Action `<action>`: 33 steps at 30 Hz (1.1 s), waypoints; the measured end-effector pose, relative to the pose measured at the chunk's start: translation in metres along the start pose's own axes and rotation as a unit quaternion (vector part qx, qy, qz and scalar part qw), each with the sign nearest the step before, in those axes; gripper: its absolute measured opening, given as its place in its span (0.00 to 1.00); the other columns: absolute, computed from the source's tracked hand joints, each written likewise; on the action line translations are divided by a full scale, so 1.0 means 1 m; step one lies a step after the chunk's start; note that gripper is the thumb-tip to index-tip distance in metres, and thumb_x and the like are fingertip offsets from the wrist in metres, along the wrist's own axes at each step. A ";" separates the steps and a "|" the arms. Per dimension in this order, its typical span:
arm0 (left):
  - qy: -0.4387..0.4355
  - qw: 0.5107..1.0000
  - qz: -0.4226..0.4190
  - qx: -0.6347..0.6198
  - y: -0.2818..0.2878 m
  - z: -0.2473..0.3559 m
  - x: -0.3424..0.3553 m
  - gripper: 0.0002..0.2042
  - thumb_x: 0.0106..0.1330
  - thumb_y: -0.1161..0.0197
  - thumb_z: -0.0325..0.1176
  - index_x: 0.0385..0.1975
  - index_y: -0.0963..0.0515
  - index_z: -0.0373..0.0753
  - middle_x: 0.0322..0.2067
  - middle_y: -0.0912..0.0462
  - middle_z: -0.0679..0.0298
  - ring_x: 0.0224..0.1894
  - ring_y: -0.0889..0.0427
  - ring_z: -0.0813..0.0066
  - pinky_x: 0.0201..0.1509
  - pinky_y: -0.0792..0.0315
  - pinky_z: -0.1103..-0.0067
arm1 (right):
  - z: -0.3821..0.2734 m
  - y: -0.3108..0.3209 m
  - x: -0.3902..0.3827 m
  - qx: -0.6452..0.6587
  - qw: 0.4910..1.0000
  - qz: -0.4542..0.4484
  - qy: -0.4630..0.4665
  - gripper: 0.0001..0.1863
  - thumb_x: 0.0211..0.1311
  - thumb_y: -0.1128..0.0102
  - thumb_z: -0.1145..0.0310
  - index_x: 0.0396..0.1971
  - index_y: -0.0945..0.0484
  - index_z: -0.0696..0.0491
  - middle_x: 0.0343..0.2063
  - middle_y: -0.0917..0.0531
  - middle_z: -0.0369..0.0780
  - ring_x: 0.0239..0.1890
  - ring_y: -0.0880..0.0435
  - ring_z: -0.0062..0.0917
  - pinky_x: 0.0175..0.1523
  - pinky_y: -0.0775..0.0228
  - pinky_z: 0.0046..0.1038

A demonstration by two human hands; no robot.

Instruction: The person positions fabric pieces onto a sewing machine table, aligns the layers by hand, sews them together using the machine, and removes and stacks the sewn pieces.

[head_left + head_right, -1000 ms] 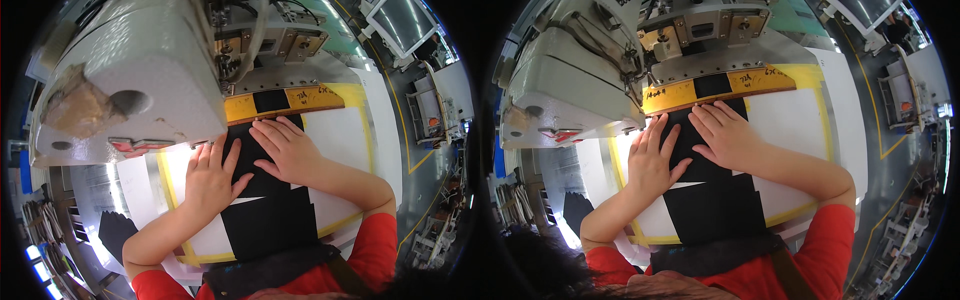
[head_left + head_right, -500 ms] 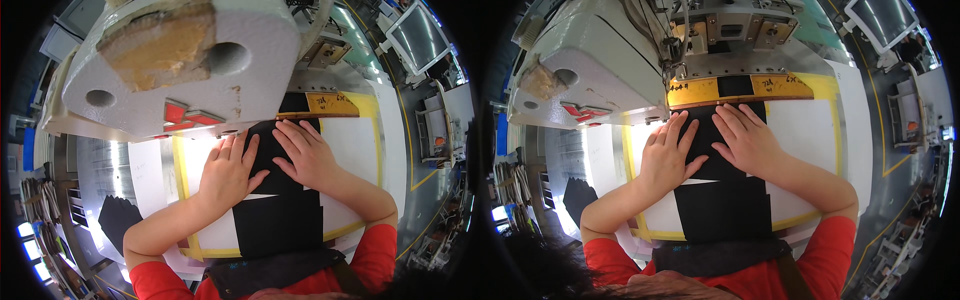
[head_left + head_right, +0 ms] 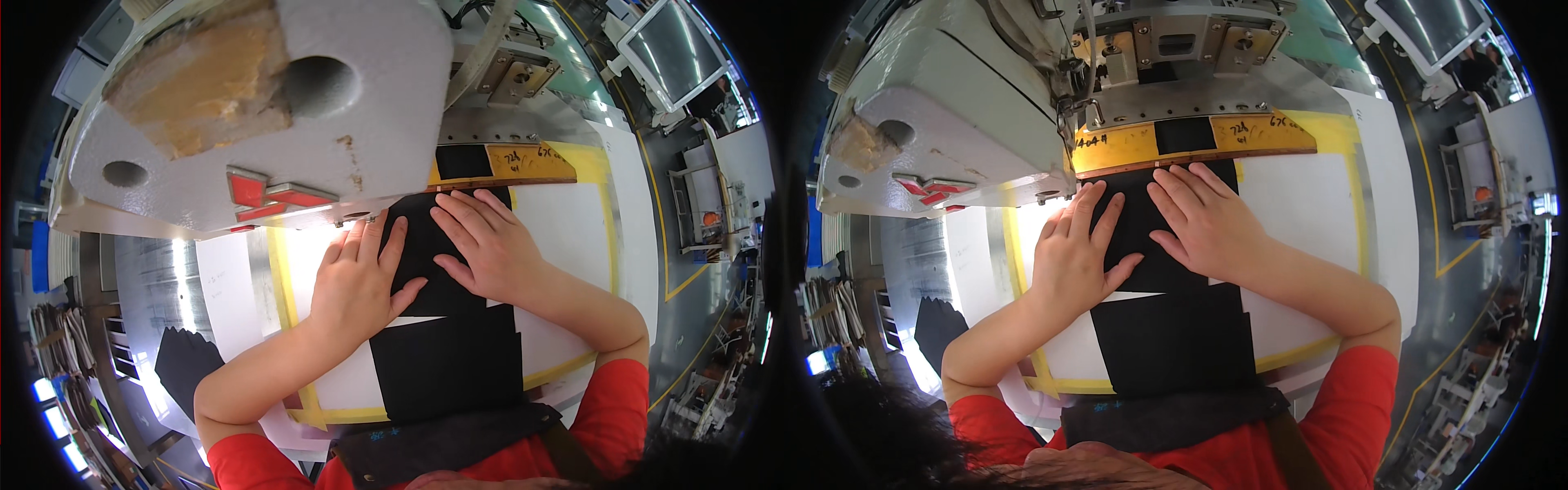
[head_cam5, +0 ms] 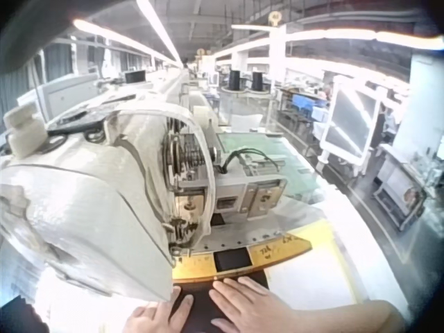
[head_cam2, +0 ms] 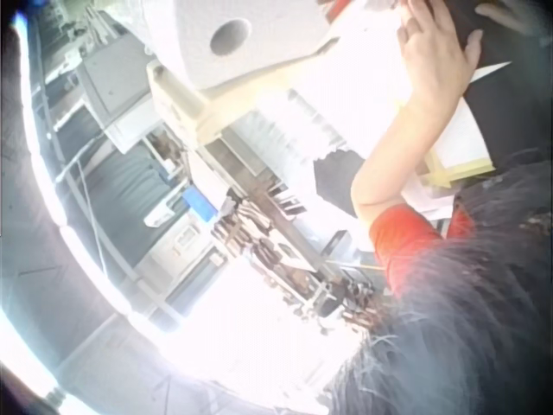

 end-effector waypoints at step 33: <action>0.018 0.997 0.021 0.068 0.017 0.008 0.001 0.33 0.54 0.33 0.50 0.57 0.28 0.37 0.46 0.26 0.53 0.40 0.25 0.60 0.48 0.30 0.71 | 0.001 0.007 0.001 0.011 0.998 0.027 0.056 0.30 0.53 0.36 0.59 0.54 0.27 0.60 0.55 0.26 0.47 0.58 0.27 0.37 0.66 0.41 0.40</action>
Point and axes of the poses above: each hand's wrist, its own x-axis towards the middle knuckle, its own y-axis out of the back of the hand, z = x × y, the point moved 5 cm from there along x, towards the middle knuckle
